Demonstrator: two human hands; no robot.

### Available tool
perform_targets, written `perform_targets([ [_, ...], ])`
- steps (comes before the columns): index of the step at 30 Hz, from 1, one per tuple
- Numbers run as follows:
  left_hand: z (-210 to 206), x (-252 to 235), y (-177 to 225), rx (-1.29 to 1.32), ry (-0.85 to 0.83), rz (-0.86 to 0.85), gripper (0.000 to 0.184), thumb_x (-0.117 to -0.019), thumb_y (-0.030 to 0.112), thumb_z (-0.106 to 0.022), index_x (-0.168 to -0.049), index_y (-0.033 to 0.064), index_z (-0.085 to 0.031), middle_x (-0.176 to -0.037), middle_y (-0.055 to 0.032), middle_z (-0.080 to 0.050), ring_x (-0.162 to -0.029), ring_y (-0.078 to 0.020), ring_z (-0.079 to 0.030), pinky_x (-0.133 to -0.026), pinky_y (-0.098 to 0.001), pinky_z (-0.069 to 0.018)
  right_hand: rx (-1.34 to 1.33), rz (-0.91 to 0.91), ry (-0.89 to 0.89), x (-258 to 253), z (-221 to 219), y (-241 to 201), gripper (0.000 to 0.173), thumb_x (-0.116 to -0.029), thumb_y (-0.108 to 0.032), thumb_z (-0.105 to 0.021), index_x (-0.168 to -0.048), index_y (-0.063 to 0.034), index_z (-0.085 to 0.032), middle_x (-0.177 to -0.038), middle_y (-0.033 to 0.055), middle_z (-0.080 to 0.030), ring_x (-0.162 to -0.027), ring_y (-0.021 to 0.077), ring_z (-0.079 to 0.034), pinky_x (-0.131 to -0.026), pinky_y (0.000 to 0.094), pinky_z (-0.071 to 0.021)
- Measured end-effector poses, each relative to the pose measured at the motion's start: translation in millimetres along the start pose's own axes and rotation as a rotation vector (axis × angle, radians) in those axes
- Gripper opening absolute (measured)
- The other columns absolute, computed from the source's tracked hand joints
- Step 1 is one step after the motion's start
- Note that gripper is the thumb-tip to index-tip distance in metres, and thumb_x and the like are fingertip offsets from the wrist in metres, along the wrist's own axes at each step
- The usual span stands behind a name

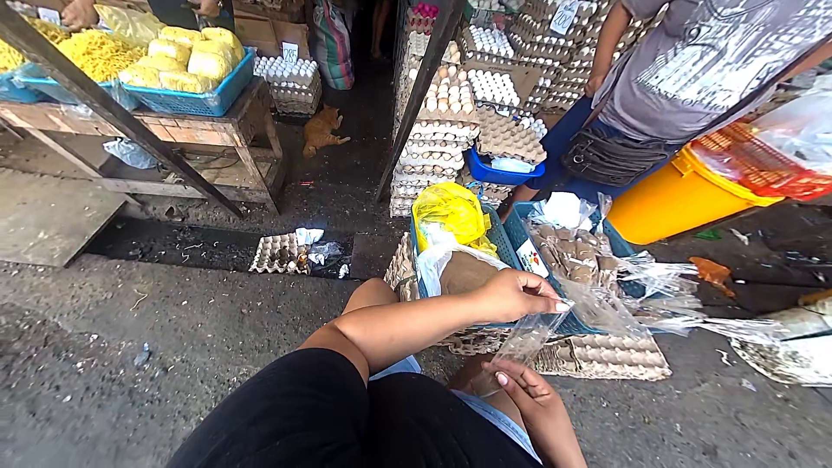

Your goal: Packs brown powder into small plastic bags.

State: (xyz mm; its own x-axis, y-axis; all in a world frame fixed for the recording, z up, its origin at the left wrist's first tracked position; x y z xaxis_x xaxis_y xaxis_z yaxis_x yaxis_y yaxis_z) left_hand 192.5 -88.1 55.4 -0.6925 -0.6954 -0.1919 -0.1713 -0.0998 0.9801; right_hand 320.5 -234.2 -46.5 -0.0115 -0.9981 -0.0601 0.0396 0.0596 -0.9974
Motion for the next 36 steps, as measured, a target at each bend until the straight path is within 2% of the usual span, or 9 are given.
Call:
perform_targets([
  [6,-3,7,-10,0.001,-0.008,0.018,0.01,-0.0969,0.005,-0.067,-0.096,-0.0046,-0.067,-0.077,0.0018,-0.06,-0.068,-0.0001,-0.053,-0.066,-0.0183,-0.0465,0.044,-0.035,0.064,-6,-6,-2,0.021,-0.0895,0.003,-0.063,-0.106,-0.0012,-0.075,-0.098,0.002,-0.079,-0.092,0.0076,-0.074,-0.089,0.023,-0.0593],
  [13,5,13,-12,0.025,0.028,0.048,0.009,-0.0969,0.005,-0.067,-0.095,-0.0039,-0.067,-0.077,0.0026,-0.06,-0.068,0.0002,-0.053,-0.066,-0.0177,-0.0466,0.029,-0.106,0.053,-5,-10,0,0.023,-0.0877,0.008,-0.063,-0.108,0.001,-0.072,-0.098,0.002,-0.079,-0.092,0.0068,-0.074,-0.088,0.0229,-0.0597],
  [16,8,16,-16,0.025,0.021,0.092,0.01,-0.0973,0.006,-0.066,-0.098,-0.0039,-0.067,-0.079,0.0015,-0.061,-0.07,-0.0015,-0.056,-0.068,-0.0198,-0.049,0.041,-0.095,0.019,-6,-8,3,0.024,-0.0889,0.006,-0.063,-0.112,0.0025,-0.07,-0.099,0.0028,-0.079,-0.092,0.0079,-0.074,-0.088,0.024,-0.0601],
  [22,14,21,-19,0.015,0.047,0.116,0.009,-0.0966,0.006,-0.067,-0.098,-0.0028,-0.068,-0.079,0.0032,-0.061,-0.07,0.0005,-0.055,-0.068,-0.018,-0.0477,0.057,-0.071,0.022,-7,-10,4,0.02,-0.095,0.001,-0.059,-0.108,0.0006,-0.073,-0.098,0.0019,-0.077,-0.093,0.0065,-0.073,-0.089,0.0231,-0.0584],
  [27,25,22,-21,0.003,0.078,0.105,0.009,-0.0955,0.007,-0.069,-0.098,-0.0022,-0.068,-0.081,0.003,-0.063,-0.07,0.0007,-0.056,-0.069,-0.0182,-0.0489,0.013,-0.14,0.008,-12,-17,1,0.021,-0.0917,0.009,-0.06,-0.11,0.0031,-0.07,-0.097,0.0027,-0.077,-0.091,0.0063,-0.073,-0.089,0.024,-0.059],
  [31,28,23,-24,-0.006,0.097,0.125,0.009,-0.0959,0.007,-0.069,-0.097,-0.0016,-0.068,-0.08,0.0033,-0.062,-0.07,0.0003,-0.055,-0.069,-0.0186,-0.0485,0.016,-0.127,-0.027,-12,-23,3,0.024,-0.09,0.009,-0.063,-0.112,0.0029,-0.069,-0.099,0.002,-0.078,-0.093,0.0061,-0.073,-0.088,0.0233,-0.0594],
  [36,29,25,-25,-0.027,0.106,0.129,0.008,-0.0951,0.006,-0.07,-0.096,-0.0017,-0.068,-0.081,0.0026,-0.063,-0.072,0.0002,-0.056,-0.07,-0.0191,-0.0492,0.073,-0.134,-0.013,-15,-24,7,0.018,-0.0911,0.004,-0.064,-0.107,0.0018,-0.073,-0.094,0.002,-0.078,-0.087,0.0036,-0.072,-0.086,0.0208,-0.0585],
])
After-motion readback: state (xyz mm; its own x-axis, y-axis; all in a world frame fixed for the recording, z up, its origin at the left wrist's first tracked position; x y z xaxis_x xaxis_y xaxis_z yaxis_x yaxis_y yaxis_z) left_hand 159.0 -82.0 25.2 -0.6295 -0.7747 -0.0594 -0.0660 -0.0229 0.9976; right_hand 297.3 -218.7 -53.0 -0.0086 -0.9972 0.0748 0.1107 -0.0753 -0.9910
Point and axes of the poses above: each hand's wrist, its own x-axis away from the middle knuckle, its own z-axis out of the back of the hand, y = z × x, the point moved 2 cm from there along -x, towards the middle knuckle
